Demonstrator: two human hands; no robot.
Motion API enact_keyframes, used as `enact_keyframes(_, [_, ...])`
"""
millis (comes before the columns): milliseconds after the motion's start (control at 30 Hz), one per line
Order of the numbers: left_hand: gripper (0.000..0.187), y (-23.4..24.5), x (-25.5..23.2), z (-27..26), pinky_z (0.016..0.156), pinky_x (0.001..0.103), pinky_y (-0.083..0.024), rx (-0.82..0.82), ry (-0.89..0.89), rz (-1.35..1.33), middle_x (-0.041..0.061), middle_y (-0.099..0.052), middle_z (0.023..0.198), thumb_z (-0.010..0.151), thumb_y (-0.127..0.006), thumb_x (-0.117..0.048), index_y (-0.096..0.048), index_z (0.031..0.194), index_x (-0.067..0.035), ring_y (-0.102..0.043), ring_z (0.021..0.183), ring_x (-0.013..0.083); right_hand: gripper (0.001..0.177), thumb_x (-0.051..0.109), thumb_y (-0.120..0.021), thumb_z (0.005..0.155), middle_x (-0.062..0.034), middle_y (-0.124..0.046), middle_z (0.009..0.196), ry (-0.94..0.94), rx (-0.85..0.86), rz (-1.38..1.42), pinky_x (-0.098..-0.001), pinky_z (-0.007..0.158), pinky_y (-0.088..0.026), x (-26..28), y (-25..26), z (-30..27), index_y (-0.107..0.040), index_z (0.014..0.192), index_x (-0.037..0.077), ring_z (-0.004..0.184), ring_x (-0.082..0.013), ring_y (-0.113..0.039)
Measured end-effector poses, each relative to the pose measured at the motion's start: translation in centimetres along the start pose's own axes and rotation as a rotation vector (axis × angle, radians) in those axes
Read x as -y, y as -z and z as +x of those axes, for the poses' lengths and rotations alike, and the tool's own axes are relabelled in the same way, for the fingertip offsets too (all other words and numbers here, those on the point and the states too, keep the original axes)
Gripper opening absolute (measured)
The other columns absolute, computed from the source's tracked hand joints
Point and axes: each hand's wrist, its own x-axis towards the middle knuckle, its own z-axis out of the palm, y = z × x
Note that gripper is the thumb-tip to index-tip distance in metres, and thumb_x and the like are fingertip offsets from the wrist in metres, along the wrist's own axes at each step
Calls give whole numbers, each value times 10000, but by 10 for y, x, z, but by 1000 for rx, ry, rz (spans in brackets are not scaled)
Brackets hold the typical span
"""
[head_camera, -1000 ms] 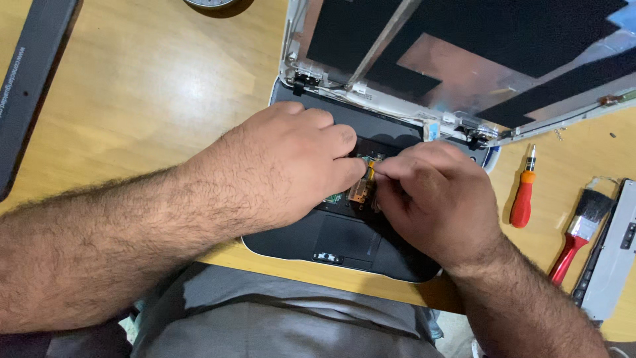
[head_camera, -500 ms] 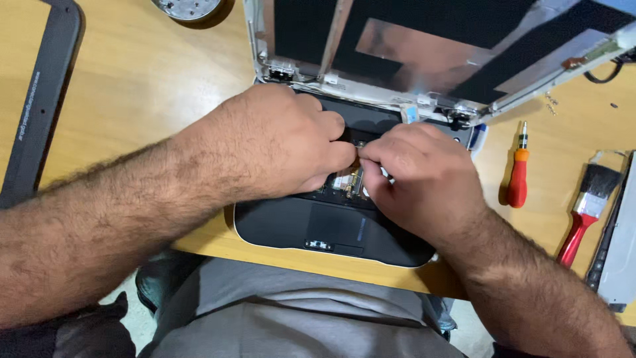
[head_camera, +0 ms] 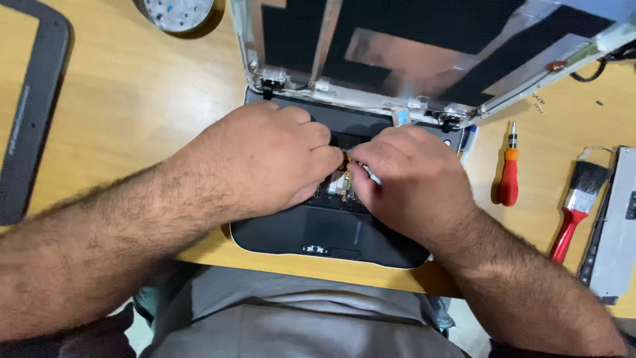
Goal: The person works on the internal components of a disassembled laptop placed on a wooden table. They use their hands to connect a ribbon cable to the motherboard and then use a screwdriver to secure the hard drive in place.
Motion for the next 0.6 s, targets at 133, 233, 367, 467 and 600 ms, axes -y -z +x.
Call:
enact_keyframes(133, [185,2,2,-4,554,451,-509,29,49,-79,-17,-615,786,876,-692,-380,-609,865,-215,-617,736,267,75,137,-781,870,-59,-703,849,-20,34,19,-399,748,-534,5,0,3,-746,932,113,797,-290,-656])
enact_keyframes(233, [169,7,8,-5,523,461,-519,43,50,-135,4,-631,817,887,-695,-329,-607,893,-185,-622,749,274,166,208,-802,886,-49,-739,920,-46,102,4,-394,740,-556,1,18,-4,-768,1031,136,852,-266,-683])
enact_keyframes(367, [149,4,19,-19,570,417,-561,23,31,-100,-35,-642,827,864,-707,-340,-627,858,-215,-635,762,238,202,-9,-861,935,-159,-719,1027,-260,10,136,-321,756,-556,-5,83,-39,-697,1051,16,771,-190,-646])
enact_keyframes(467, [116,3,27,-28,544,404,-556,-53,35,-83,-56,-664,832,888,-694,-340,-646,864,-238,-653,766,218,267,51,-814,1034,-179,-651,1112,-697,99,-107,-314,710,-496,-16,105,-69,-719,1254,-66,837,-216,-625])
enact_keyframes(600, [113,8,30,-27,532,450,-575,51,84,-195,-68,-662,815,883,-665,-350,-662,873,-237,-661,792,239,635,324,-763,884,-136,-672,1168,-1149,420,-253,-490,822,-528,-5,79,-36,-595,1456,107,940,-300,-650])
